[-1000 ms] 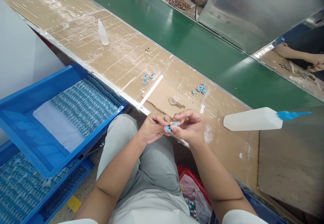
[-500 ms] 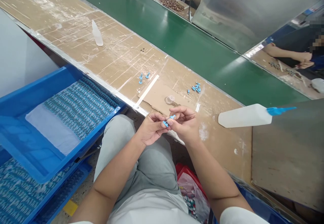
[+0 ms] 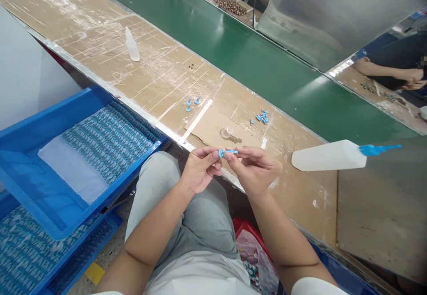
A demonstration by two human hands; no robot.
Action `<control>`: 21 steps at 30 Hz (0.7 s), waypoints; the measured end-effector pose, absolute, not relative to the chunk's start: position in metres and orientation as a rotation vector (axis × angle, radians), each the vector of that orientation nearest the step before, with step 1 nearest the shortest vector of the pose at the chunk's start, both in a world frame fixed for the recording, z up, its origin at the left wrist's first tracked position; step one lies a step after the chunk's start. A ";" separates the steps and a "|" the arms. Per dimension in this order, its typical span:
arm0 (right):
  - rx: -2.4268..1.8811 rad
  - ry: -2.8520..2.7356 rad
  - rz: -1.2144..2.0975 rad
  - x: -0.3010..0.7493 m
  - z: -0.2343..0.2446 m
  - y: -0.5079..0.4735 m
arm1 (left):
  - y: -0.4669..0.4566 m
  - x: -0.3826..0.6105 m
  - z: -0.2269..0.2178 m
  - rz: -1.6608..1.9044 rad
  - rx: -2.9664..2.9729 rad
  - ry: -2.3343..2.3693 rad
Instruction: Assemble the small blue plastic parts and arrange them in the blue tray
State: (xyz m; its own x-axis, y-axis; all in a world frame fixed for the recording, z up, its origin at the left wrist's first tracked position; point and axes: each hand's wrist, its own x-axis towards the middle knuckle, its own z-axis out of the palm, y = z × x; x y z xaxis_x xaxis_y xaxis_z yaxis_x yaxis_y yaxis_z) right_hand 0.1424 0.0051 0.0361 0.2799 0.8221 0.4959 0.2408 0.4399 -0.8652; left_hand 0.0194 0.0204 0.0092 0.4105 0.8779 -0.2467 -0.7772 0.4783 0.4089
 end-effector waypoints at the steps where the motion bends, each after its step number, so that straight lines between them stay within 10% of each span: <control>1: -1.101 -1.266 0.483 0.142 0.036 0.006 | 0.019 0.019 0.012 1.078 0.260 0.467; 21: -1.270 -1.205 0.409 0.135 0.027 0.019 | 0.007 0.014 0.025 1.189 0.518 0.593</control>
State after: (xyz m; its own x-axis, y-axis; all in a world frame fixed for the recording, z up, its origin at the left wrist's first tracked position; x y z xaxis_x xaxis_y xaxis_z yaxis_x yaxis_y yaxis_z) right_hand 0.1352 0.0186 0.0274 0.3860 0.8016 0.4565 0.3585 0.3256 -0.8749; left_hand 0.0140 0.0073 0.0249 0.2569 0.9543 -0.1524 -0.6960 0.2921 0.6560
